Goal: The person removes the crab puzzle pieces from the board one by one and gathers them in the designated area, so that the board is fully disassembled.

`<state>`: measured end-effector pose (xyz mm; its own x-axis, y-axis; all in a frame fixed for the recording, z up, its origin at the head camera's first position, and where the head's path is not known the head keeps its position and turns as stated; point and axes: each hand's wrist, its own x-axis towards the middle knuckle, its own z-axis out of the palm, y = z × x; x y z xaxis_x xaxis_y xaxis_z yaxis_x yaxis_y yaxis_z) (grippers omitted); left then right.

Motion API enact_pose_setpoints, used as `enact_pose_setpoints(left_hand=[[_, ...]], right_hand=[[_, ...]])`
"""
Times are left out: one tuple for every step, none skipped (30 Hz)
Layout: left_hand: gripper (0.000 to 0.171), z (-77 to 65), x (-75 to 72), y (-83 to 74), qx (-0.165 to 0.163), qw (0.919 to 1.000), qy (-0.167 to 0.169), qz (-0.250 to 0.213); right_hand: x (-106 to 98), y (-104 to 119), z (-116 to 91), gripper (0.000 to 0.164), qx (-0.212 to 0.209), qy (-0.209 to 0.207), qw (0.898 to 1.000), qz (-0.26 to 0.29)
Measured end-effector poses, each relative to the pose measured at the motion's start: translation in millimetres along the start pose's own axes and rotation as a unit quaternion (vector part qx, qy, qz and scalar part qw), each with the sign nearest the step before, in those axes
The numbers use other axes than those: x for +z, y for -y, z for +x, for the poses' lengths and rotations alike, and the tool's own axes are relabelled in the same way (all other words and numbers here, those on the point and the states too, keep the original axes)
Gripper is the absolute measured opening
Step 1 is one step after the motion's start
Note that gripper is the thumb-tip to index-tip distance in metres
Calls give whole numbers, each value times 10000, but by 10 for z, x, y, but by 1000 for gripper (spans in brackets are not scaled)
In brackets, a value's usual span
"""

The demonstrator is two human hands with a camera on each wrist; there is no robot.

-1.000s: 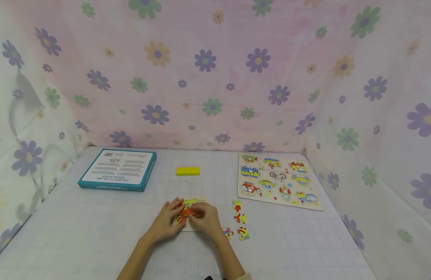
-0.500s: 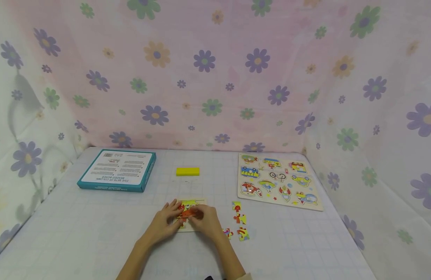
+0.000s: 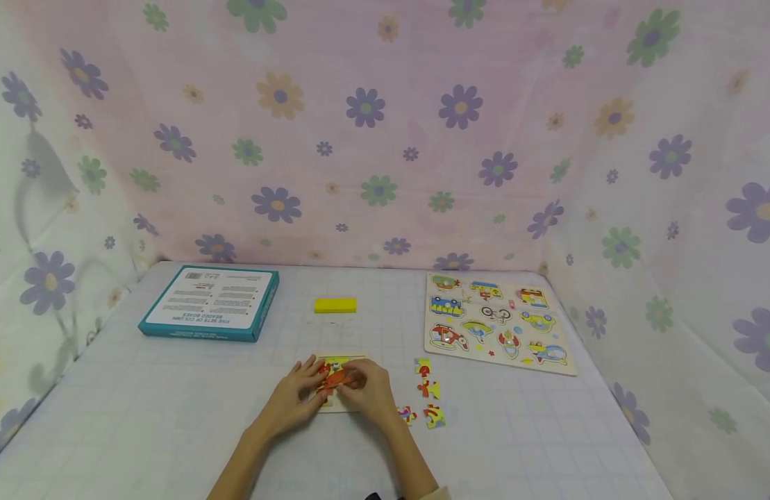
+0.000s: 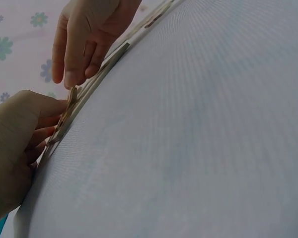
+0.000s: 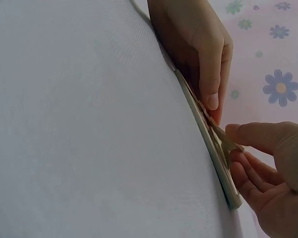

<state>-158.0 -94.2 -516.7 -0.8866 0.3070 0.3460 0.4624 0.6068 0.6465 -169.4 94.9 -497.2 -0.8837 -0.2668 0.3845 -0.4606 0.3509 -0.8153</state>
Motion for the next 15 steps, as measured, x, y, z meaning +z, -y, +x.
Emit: enact_pose_setpoints(left_hand=[[38, 0, -1, -2, -13, 10000, 8, -18], [38, 1, -3, -5, -29, 10000, 20, -37], [38, 3, -5, -9, -37, 10000, 28, -59], [37, 6, -8, -13, -59, 10000, 50, -61], [37, 10, -10, -16, -75, 9999, 77, -60], [36, 11, -15, -23, -101, 9999, 110, -64], [35, 13, -18, -27, -128, 9998, 147, -61], [35, 14, -22, -32, -145, 9997, 169, -53], [35, 14, -23, -33, -160, 9997, 194, -35], [34, 15, -24, -35, -158, 9997, 207, -16], [33, 13, -25, -35, -151, 9997, 209, -21], [33, 11, -28, -37, -150, 9997, 207, -37], [33, 10, -30, -38, -135, 9997, 204, -45], [32, 8, -33, -39, -120, 9997, 197, -53], [32, 7, -36, -40, -104, 9997, 194, -55]], right_hand=[[-5, -2, -1, 30, -27, 1, 10000, -6], [-11, -3, -1, 30, -70, 2, 10000, -27], [-16, -3, -1, 29, -87, 8, 10000, -42], [-22, 1, 0, 29, -109, 14, 9999, -52], [-24, -1, -1, 28, -118, 24, 9999, -83], [-25, -1, -2, 28, -87, 43, 9999, -111], [-25, 0, -3, 28, -69, 50, 9999, -151], [-24, 4, -4, 28, -23, 78, 9998, -194], [-24, 9, -7, 27, 40, 114, 9996, -239], [-22, 11, -9, 27, 109, 148, 9995, -274], [-19, 10, -10, 27, 159, 177, 9993, -304], [-18, 17, -13, 27, 219, 202, 9991, -309], [-17, 21, -16, 28, 295, 235, 9989, -283], [-17, 23, -18, 28, 376, 276, 9987, -218], [-17, 25, -20, 29, 431, 290, 9985, -151]])
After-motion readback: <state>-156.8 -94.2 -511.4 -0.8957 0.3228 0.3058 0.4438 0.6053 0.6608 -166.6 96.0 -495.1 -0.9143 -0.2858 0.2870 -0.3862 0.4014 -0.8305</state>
